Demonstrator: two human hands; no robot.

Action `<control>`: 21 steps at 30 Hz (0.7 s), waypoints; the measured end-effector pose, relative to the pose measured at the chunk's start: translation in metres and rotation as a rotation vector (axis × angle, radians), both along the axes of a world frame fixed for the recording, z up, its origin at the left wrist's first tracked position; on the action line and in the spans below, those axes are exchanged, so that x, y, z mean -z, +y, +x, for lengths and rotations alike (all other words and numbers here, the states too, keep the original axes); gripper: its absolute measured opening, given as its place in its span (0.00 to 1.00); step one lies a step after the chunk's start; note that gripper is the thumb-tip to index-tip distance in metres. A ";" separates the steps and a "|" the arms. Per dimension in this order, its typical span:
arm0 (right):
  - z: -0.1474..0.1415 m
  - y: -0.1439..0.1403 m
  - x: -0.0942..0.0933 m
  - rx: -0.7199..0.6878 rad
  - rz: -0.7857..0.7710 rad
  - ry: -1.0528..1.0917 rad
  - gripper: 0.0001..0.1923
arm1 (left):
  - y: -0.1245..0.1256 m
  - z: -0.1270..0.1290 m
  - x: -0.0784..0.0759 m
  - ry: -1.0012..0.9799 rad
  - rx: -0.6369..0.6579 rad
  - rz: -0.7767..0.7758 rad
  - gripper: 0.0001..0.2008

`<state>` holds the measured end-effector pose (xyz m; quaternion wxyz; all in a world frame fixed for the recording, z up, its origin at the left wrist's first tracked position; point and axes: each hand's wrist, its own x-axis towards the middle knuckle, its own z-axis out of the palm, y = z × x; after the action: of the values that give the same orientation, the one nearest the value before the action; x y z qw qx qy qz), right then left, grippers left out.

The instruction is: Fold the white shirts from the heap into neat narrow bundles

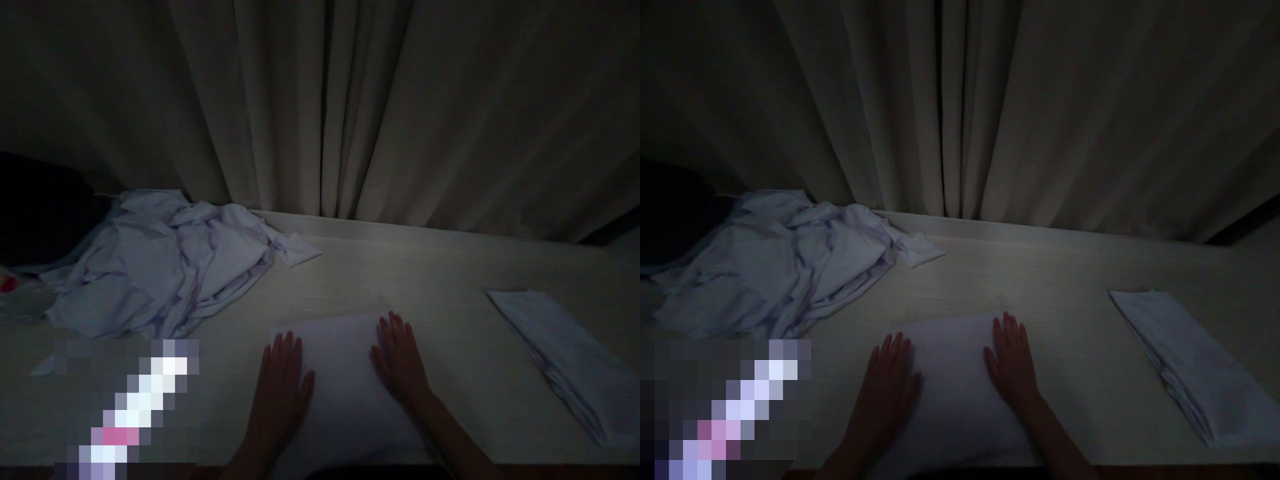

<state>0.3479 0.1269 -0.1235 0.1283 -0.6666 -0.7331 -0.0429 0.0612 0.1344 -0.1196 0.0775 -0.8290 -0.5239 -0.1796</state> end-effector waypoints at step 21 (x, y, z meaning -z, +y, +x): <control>-0.005 -0.054 0.033 -0.106 0.023 -0.011 0.31 | -0.016 -0.040 0.009 -0.076 0.044 -0.028 0.21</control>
<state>0.3426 0.0734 -0.1561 0.1341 -0.6249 -0.7676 -0.0483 0.0210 0.1186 -0.1285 0.0420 -0.8338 -0.5106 -0.2055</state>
